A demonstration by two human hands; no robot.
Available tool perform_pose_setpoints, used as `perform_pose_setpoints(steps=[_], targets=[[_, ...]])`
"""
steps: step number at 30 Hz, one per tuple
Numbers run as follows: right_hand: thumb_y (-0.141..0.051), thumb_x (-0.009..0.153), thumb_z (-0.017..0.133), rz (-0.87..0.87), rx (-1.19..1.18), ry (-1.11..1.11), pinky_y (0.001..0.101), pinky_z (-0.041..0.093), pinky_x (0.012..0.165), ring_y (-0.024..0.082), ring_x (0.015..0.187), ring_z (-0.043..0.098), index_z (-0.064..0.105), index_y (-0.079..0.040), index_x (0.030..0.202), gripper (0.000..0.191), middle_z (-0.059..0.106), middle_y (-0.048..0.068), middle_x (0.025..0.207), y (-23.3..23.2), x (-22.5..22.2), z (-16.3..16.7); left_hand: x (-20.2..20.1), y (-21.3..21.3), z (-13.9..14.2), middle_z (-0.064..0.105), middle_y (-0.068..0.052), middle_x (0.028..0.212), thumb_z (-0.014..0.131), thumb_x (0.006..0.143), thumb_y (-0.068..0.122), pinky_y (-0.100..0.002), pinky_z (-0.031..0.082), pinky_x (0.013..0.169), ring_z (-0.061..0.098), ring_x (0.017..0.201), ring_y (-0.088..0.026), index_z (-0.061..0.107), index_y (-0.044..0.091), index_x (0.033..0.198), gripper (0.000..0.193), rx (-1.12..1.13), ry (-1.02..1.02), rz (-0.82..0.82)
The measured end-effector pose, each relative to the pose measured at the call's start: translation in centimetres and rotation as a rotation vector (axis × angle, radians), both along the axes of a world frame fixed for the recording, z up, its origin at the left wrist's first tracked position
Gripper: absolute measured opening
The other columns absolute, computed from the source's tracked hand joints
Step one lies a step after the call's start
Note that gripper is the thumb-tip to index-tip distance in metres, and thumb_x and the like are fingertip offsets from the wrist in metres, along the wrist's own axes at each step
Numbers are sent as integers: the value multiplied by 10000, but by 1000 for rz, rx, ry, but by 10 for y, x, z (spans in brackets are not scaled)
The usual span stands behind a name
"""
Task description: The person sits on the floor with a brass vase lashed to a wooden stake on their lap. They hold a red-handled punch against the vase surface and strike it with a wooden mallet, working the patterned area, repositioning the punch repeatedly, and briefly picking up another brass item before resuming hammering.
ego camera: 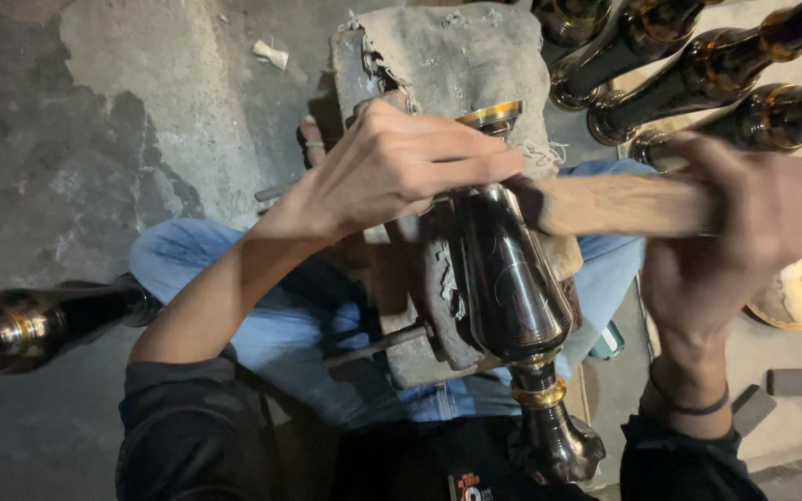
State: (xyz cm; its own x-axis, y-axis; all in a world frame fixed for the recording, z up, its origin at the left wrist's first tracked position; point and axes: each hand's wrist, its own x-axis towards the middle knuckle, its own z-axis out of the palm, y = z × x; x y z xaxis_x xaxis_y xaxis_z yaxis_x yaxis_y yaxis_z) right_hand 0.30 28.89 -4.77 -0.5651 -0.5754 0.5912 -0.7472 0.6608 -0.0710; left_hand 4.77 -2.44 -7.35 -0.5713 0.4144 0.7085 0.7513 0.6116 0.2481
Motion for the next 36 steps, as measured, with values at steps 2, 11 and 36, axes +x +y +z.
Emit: perform_pose_setpoints(steps=[2,11,36], targets=[[85,1058,615,136,-849,-418,364,438,874,241,990,542,596,-33,1294,265,573,107,1155,-1,-5,-20,1,2,2,781,-9,1134,694,1012,11,-298,661,833,772,1007,-193,728,213,1284,341,3,-19,-9],[82,1029,625,86,-1092,-413,354,493,1003,246,1096,586,604,34,1242,219,600,132,1191,-12,-2,-33,2,4,12,781,-26,1142,699,1005,57,-308,644,846,770,1014,-199,754,169,1247,272,-55,-56,-13],[98,973,643,166,-163,-139,297,458,877,222,967,581,637,-39,1186,253,603,94,1070,-4,-3,23,-2,-7,-11,784,-58,1102,741,1014,82,-322,654,870,780,975,-205,679,153,1323,324,128,-43,-42]])
